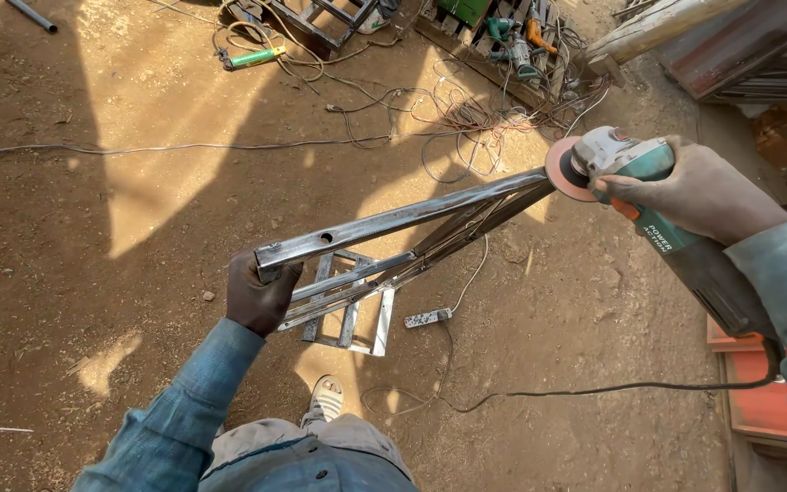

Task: Grinding welded joints on a metal frame using an angle grinder

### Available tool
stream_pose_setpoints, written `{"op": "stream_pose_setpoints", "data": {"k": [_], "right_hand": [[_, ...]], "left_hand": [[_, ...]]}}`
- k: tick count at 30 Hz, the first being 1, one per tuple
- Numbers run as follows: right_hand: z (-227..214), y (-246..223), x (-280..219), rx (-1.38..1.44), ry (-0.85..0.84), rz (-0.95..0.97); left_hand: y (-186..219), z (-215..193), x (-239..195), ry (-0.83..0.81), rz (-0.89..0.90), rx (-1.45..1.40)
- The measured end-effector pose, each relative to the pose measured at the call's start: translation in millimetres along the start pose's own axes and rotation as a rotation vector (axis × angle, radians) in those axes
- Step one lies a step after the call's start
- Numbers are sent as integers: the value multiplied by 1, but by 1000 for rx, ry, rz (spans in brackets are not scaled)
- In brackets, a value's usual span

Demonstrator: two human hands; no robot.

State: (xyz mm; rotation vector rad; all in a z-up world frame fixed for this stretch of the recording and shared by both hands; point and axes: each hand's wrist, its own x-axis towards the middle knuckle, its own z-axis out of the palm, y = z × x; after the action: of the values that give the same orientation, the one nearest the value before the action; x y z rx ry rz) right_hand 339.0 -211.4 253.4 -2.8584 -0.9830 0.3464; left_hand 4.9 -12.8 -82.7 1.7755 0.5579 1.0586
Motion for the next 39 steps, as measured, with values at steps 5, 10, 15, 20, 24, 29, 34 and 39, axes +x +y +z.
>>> {"op": "stream_pose_setpoints", "data": {"k": [5, 10, 15, 20, 24, 29, 34, 39], "right_hand": [[1, -40, -19, 18, -126, -75], [11, -66, -28, -109, -130, -23], [21, -86, -35, -59, -203, -157], [22, -98, -36, -54, -233, -191], [11, -60, -10, 2, -254, -201], [-5, -24, 13, 21, -116, -10], [-9, 17, 26, 80, -91, -141], [-7, 12, 16, 40, 1, -70]], "left_hand": [[3, -1, 5, 16, 5, -29], [-2, 0, 4, 35, -4, -35], [-5, -1, 3, 35, 2, -13], [-11, -1, 1, 30, -18, -35], [-7, -1, 0, 31, -2, -14], [2, -3, 1, 20, 25, 6], [-8, 0, -2, 14, -34, -2], [-5, -2, 1, 15, 6, -20]]}}
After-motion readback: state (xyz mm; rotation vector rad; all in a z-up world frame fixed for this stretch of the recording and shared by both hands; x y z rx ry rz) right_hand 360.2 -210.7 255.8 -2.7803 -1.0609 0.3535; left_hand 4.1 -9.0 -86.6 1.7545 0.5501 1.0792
